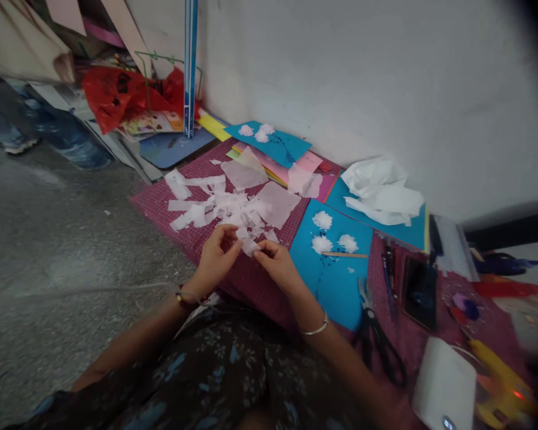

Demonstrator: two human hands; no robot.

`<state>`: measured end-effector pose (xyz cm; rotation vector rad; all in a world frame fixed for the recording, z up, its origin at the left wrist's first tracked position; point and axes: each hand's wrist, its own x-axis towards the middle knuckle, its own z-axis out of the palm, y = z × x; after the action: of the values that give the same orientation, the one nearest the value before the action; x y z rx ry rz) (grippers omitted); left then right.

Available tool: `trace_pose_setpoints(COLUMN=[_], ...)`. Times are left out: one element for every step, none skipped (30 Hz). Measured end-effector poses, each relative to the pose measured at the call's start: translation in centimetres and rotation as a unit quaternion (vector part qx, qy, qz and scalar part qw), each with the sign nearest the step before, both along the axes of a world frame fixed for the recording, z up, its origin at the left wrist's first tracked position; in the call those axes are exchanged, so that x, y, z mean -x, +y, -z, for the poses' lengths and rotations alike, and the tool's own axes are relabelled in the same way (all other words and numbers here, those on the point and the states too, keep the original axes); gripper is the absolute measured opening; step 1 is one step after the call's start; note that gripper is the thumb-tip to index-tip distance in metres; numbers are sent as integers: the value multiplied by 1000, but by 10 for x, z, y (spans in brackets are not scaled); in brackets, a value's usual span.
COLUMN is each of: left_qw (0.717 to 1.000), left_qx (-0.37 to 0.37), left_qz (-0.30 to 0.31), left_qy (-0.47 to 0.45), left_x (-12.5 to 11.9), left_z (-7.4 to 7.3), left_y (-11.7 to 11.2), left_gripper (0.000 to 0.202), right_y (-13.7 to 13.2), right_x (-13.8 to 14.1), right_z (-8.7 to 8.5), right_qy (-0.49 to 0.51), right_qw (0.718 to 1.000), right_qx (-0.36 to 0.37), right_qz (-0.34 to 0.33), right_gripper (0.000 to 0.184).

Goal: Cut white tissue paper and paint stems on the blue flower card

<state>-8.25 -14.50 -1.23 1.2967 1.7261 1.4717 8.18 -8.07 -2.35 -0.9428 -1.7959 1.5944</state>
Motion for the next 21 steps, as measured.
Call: trace_pose_setpoints(left_qw=[997, 988, 980, 974, 970, 970, 972, 974, 975, 975, 973, 970, 966, 961, 957, 953, 949, 944, 937, 928, 918], left_qx=[-41, -71, -85, -91, -89, -83, -75, -69, -65, -62, -63, -64, -67, -67, -64, -57, -46, -30, -13, 4, 18], left_qz=[-6, 6, 31, 58, 78, 84, 78, 59, 33, 1, -28, -55, -73, -81, -83, -76, -61, -40, -18, 1, 15], left_qy=[72, 135, 177, 201, 211, 211, 209, 208, 209, 214, 221, 228, 240, 254, 269, 287, 306, 327, 350, 374, 395], left_x=[-2, -5, -7, -9, -9, -8, -5, 0, 7, 16, 26, 36, 47, 56, 64, 71, 76, 79, 80, 79, 77], left_z=[-1, -1, -1, -2, -2, -2, -3, -5, -7, -10, -13, -16, -19, -21, -23, -23, -23, -23, -22, -21, -21], left_y=[-2, -3, -5, -6, -6, -6, -5, -3, 0, 4, 9, 14, 19, 25, 30, 36, 40, 44, 48, 50, 52], left_gripper=[22, 18, 15, 11, 8, 7, 11, 15, 18, 19, 18, 18, 18, 19, 20, 21, 21, 20, 18, 16, 18], right_y=[0, 0, 0, 0, 0, 0, 1, 2, 4, 6, 9, 11, 13, 15, 16, 18, 19, 21, 24, 27, 31], right_x=[0, 1, 1, 1, 1, 1, 0, -1, -3, -6, -9, -12, -16, -19, -22, -26, -29, -33, -36, -40, -43], right_z=[1, 1, 2, 2, 2, 1, 1, 0, 0, -1, -3, -4, -6, -7, -9, -10, -10, -10, -10, -8, -6], right_qy=[-2, -4, -7, -10, -14, -20, -28, -38, -49, -63, -77, -92, -108, -123, -136, -148, -158, -167, -174, -181, -186], right_qw=[1000, 1000, 1000, 1000, 1000, 999, 999, 998, 997, 996, 995, 992, 990, 987, 984, 980, 977, 975, 974, 972, 971], right_qx=[-3, -7, -13, -18, -24, -30, -36, -43, -51, -60, -70, -80, -92, -102, -112, -121, -129, -135, -141, -145, -148], right_qz=[5, 7, 8, 6, 2, -3, -6, -7, -6, -4, -3, -6, -13, -25, -38, -50, -56, -55, -45, -27, -3], right_gripper=[19, 19, 19, 19, 19, 18, 17, 17, 16, 15, 14, 13, 11, 9, 7, 9, 12, 16, 18, 19, 19])
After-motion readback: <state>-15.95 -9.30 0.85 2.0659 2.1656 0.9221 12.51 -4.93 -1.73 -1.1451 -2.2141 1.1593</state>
